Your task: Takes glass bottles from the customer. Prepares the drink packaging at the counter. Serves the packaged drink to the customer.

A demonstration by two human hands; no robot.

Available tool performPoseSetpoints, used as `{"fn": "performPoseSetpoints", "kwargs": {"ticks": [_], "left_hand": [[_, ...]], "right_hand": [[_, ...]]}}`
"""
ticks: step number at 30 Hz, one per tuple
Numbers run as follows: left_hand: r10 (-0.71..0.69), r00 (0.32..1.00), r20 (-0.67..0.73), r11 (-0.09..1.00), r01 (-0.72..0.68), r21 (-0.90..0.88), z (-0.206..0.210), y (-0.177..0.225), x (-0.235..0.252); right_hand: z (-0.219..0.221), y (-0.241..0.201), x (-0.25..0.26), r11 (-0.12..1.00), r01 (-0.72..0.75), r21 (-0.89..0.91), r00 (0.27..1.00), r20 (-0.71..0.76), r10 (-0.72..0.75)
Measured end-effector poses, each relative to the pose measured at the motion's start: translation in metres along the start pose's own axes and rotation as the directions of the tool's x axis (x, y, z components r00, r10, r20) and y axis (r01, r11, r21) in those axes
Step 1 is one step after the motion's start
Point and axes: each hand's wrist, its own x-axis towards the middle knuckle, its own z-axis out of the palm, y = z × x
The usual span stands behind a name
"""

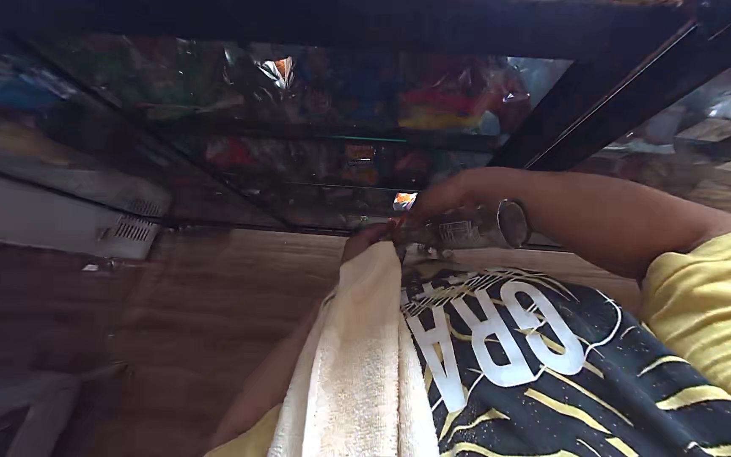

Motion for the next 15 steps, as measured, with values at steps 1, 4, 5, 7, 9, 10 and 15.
{"fn": "performPoseSetpoints", "kwargs": {"ticks": [1, 4, 5, 7, 9, 10, 15], "left_hand": [[0.033, 0.999, -0.014, 0.998, -0.033, -0.046, 0.000, -0.004, 0.001], [0.048, 0.998, -0.038, 0.994, -0.051, -0.092, -0.004, 0.000, -0.006], [0.038, 0.999, -0.031, 0.996, -0.040, -0.085, -0.007, 0.002, -0.007], [0.046, 0.999, -0.007, 0.998, -0.046, -0.047, -0.011, 0.001, -0.005], [0.077, 0.997, 0.019, 0.997, -0.077, 0.002, -0.016, -0.003, -0.001], [0.090, 0.996, 0.019, 0.996, -0.090, -0.006, -0.019, -0.003, -0.001], [0.102, 0.994, -0.028, 0.952, -0.106, -0.286, -0.044, 0.003, -0.012]], "right_hand": [[-0.001, 0.002, 0.004, 0.999, 0.023, -0.030, 1.000, -0.011, -0.023], [-0.001, -0.005, 0.000, 0.998, -0.014, 0.060, 1.000, -0.016, 0.015], [-0.002, -0.009, -0.004, 0.993, -0.033, 0.116, 0.999, -0.012, 0.035], [-0.003, -0.013, -0.006, 0.986, -0.051, 0.160, 0.999, -0.008, 0.053], [-0.005, -0.016, -0.009, 0.987, -0.050, 0.153, 0.998, -0.023, 0.054], [-0.007, -0.018, -0.011, 0.989, -0.051, 0.138, 0.998, -0.032, 0.056], [-0.008, -0.028, -0.024, 0.991, 0.076, 0.112, 0.990, -0.130, -0.061]]}}
